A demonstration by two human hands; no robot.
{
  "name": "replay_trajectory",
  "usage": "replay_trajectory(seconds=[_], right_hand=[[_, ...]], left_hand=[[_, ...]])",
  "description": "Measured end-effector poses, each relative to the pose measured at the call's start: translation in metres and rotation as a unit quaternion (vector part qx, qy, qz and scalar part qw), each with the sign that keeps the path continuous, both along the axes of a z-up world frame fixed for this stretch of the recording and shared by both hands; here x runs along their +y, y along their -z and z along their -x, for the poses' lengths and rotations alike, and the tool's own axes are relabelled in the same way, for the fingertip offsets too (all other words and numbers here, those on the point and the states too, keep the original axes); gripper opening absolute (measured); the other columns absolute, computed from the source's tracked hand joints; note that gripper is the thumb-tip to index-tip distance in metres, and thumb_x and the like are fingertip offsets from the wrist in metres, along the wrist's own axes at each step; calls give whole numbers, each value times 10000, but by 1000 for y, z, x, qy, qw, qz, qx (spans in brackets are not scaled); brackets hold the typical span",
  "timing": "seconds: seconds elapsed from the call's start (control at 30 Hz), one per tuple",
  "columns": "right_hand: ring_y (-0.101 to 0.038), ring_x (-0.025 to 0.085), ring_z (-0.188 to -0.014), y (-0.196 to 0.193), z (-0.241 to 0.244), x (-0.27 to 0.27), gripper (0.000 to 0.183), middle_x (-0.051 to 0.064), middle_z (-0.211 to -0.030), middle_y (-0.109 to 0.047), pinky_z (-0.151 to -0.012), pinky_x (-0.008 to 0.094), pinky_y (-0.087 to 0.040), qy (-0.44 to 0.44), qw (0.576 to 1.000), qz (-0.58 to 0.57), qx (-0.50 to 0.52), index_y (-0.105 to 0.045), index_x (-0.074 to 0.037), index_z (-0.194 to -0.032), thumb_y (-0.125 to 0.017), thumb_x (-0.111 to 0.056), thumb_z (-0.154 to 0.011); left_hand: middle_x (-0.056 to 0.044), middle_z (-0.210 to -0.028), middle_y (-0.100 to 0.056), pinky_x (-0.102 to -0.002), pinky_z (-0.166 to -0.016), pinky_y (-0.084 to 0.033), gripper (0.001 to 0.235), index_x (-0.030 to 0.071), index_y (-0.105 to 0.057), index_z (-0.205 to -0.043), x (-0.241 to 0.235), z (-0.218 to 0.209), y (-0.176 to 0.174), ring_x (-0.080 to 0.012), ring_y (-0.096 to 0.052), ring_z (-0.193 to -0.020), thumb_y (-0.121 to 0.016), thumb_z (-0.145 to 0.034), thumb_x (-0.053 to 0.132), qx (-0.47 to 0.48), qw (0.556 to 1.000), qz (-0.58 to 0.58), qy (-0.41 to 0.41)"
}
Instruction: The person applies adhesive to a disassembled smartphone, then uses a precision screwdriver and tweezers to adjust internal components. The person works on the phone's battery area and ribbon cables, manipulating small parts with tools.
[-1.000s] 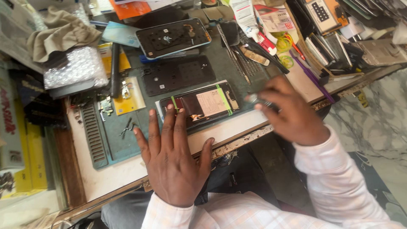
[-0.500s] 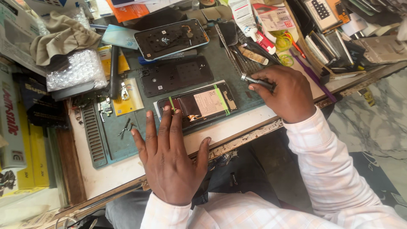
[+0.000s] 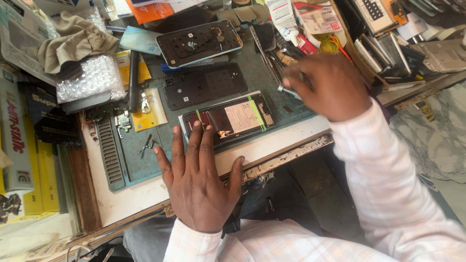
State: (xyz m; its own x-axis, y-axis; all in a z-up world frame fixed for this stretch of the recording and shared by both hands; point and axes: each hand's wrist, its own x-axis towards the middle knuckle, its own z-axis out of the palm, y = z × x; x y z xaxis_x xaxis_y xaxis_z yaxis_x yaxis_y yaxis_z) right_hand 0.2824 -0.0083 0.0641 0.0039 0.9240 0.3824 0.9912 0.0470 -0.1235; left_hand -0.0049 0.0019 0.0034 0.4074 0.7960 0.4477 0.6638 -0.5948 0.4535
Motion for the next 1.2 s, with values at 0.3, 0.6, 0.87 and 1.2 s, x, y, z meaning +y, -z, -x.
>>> replay_trajectory(seconds=[0.3, 0.6, 0.87, 1.2], right_hand=[[-714, 374, -764, 23, -31, 155, 474, 189, -775, -724, -697, 496, -580, 151, 981, 6, -124, -781, -22, -794, -889, -482, -755], [-708, 273, -704, 20, -41, 167, 437, 104, -698, -711, -746, 429, -574, 166, 971, 155, -74, -780, -70, -737, -893, -491, -771], [-711, 241, -644, 11, -36, 171, 604, 97, -686, -705, -678, 382, -604, 192, 947, 182, -184, -743, -42, -756, -853, -635, -777], [-721, 143, -609, -4, -47, 143, 342, 93, -735, -723, -505, 269, -546, 150, 952, 203, 172, -702, 15, -872, -768, -315, -936]], left_hand=[[-163, -1463, -571, -640, -1230, -138, 689, 39, -571, -1409, -1, 0, -1, -427, -384, -1473, -740, -860, 419, -22, 1000, -14, -2], [-172, -1442, -585, -638, -1232, -142, 660, 22, -571, -1403, 0, 2, 3, -438, -395, -1464, -729, -884, 399, -38, 999, -21, 7], [-177, -1411, -595, -640, -1232, -139, 652, 22, -576, -1396, 0, 4, 2, -436, -397, -1463, -725, -889, 403, -42, 999, -23, 4], [-170, -1418, -597, -639, -1232, -133, 647, 30, -581, -1399, 0, 4, 3, -433, -396, -1462, -725, -885, 396, -47, 999, -20, 7]])
